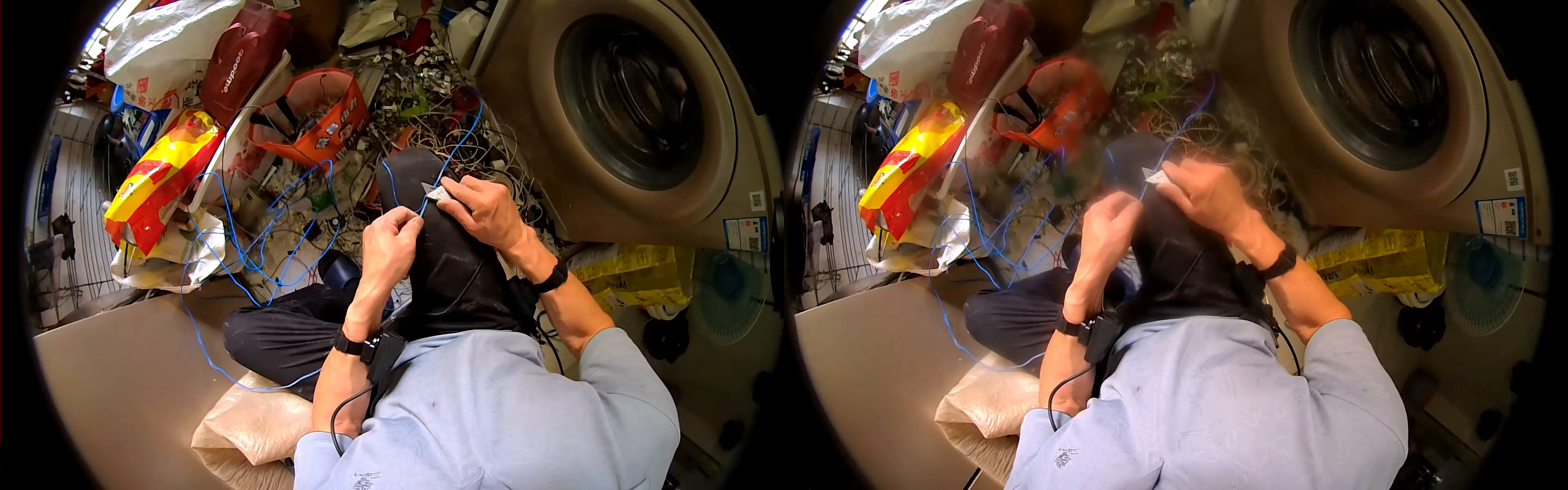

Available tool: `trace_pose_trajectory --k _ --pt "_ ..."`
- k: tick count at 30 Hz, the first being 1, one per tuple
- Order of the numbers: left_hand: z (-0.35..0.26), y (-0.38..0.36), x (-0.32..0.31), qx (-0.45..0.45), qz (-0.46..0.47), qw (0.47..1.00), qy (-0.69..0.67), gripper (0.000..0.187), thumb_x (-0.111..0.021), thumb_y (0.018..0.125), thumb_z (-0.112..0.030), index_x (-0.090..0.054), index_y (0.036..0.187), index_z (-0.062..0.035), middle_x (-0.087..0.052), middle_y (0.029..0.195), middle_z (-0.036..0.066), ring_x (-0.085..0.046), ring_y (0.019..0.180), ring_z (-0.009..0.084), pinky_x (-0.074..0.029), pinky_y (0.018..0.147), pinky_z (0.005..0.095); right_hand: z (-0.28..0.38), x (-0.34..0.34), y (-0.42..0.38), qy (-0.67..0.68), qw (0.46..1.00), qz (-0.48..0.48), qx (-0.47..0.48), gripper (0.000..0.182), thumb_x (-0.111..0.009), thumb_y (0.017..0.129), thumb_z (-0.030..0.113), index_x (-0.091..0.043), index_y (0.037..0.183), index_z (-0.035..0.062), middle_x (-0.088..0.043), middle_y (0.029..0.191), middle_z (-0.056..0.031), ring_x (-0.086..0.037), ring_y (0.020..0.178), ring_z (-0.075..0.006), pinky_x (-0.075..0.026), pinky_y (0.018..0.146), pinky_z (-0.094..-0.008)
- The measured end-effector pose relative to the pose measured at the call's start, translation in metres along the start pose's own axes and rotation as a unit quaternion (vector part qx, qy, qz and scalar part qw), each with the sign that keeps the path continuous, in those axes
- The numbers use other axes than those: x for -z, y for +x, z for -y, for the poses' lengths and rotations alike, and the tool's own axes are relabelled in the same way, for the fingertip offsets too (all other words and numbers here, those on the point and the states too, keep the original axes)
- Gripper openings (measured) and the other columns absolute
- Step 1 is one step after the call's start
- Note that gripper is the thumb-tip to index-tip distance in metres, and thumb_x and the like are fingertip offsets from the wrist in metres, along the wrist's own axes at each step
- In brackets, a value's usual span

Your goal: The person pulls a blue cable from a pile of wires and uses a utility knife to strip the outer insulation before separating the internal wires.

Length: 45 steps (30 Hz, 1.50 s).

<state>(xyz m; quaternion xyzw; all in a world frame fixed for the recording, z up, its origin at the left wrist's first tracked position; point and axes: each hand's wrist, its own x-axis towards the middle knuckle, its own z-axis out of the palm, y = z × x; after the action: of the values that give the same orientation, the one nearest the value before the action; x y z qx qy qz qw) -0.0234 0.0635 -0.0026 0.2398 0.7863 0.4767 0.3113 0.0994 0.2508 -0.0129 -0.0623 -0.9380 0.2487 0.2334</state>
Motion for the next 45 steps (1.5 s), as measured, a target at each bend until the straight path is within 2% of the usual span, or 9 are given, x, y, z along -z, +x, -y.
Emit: trace_pose_trajectory --k 2,5,19,22,24,25,28,40,45 --pt "0.004 -0.003 0.001 0.044 0.017 0.998 -0.038 0.022 -0.071 0.096 -0.019 -0.077 0.098 0.0026 -0.074 0.079 0.013 -0.070 0.074 0.0190 -0.055 0.073 0.0353 -0.001 -0.002 -0.002 0.003 1.000 -0.016 0.006 0.037 -0.083 0.095 0.021 -0.075 0.125 0.0004 -0.067 0.085 -0.0128 -0.067 0.071 -0.0326 -0.054 0.063 -0.0416" --pt "0.009 -0.008 0.003 0.012 0.009 0.998 -0.055 0.022 -0.071 0.096 -0.018 -0.077 0.098 0.0031 -0.072 0.076 0.011 -0.067 0.072 0.0157 -0.053 0.071 0.0342 0.003 -0.004 -0.005 -0.015 1.000 -0.017 -0.007 0.037 -0.083 0.095 0.021 -0.074 0.125 -0.0005 -0.066 0.085 -0.0127 -0.067 0.072 -0.0320 -0.054 0.064 -0.0411" --pt "0.013 -0.048 0.019 0.071 0.037 0.994 -0.068 0.023 -0.070 0.100 -0.018 -0.074 0.098 0.0044 -0.068 0.073 0.004 -0.060 0.068 0.0111 -0.049 0.065 0.0321 0.010 -0.001 -0.009 -0.036 0.999 -0.029 -0.007 0.036 -0.080 0.098 0.020 -0.074 0.127 -0.0005 -0.067 0.086 -0.0127 -0.068 0.074 -0.0322 -0.055 0.065 -0.0407" --pt "0.000 -0.037 0.015 0.063 0.039 0.995 -0.064 0.025 -0.069 0.100 -0.020 -0.075 0.098 0.0038 -0.070 0.074 0.006 -0.063 0.069 0.0131 -0.051 0.067 0.0330 0.011 -0.003 -0.007 -0.033 0.999 -0.019 0.005 0.037 -0.081 0.097 0.020 -0.073 0.127 -0.0001 -0.067 0.086 -0.0128 -0.068 0.073 -0.0326 -0.055 0.065 -0.0413" --pt "-0.004 -0.023 0.008 0.050 0.043 0.997 -0.049 0.027 -0.068 0.100 -0.022 -0.075 0.099 0.0039 -0.073 0.076 0.012 -0.069 0.070 0.0197 -0.053 0.069 0.0364 0.012 -0.003 -0.010 -0.029 0.999 -0.016 0.008 0.038 -0.082 0.096 0.020 -0.073 0.127 0.0004 -0.067 0.086 -0.0128 -0.068 0.073 -0.0327 -0.055 0.064 -0.0416" --pt "-0.006 -0.018 0.007 0.049 0.044 0.997 -0.050 0.027 -0.068 0.100 -0.022 -0.075 0.099 0.0039 -0.073 0.076 0.012 -0.069 0.070 0.0197 -0.053 0.069 0.0364 0.013 -0.004 -0.010 -0.021 1.000 -0.011 0.001 0.034 -0.082 0.096 0.022 -0.073 0.123 0.0041 -0.067 0.085 -0.0123 -0.068 0.074 -0.0330 -0.055 0.064 -0.0427" --pt "-0.011 -0.010 0.005 0.022 0.025 0.999 0.010 0.026 -0.068 0.097 -0.021 -0.077 0.100 0.0032 -0.075 0.084 0.021 -0.074 0.078 0.0324 -0.056 0.076 0.0417 0.010 -0.002 -0.008 -0.002 1.000 -0.003 0.003 0.032 -0.081 0.095 0.024 -0.073 0.121 0.0079 -0.067 0.084 -0.0119 -0.068 0.073 -0.0336 -0.054 0.063 -0.0440" --pt "-0.009 -0.004 -0.008 -0.055 -0.023 0.995 0.080 0.024 -0.071 0.096 -0.022 -0.078 0.099 0.0010 -0.076 0.088 0.022 -0.076 0.083 0.0378 -0.058 0.078 0.0438 0.002 -0.001 -0.008 0.012 1.000 -0.001 0.020 0.034 -0.082 0.094 0.024 -0.073 0.123 0.0075 -0.066 0.083 -0.0113 -0.067 0.071 -0.0330 -0.054 0.062 -0.0431" --pt "-0.009 -0.001 -0.007 -0.032 -0.016 0.997 0.064 0.023 -0.072 0.096 -0.021 -0.078 0.099 0.0009 -0.076 0.089 0.023 -0.075 0.084 0.0393 -0.057 0.077 0.0447 0.001 0.001 -0.007 0.003 0.999 0.019 0.032 0.040 -0.083 0.094 0.021 -0.074 0.129 0.0026 -0.067 0.085 -0.0115 -0.067 0.071 -0.0323 -0.055 0.063 -0.0418"
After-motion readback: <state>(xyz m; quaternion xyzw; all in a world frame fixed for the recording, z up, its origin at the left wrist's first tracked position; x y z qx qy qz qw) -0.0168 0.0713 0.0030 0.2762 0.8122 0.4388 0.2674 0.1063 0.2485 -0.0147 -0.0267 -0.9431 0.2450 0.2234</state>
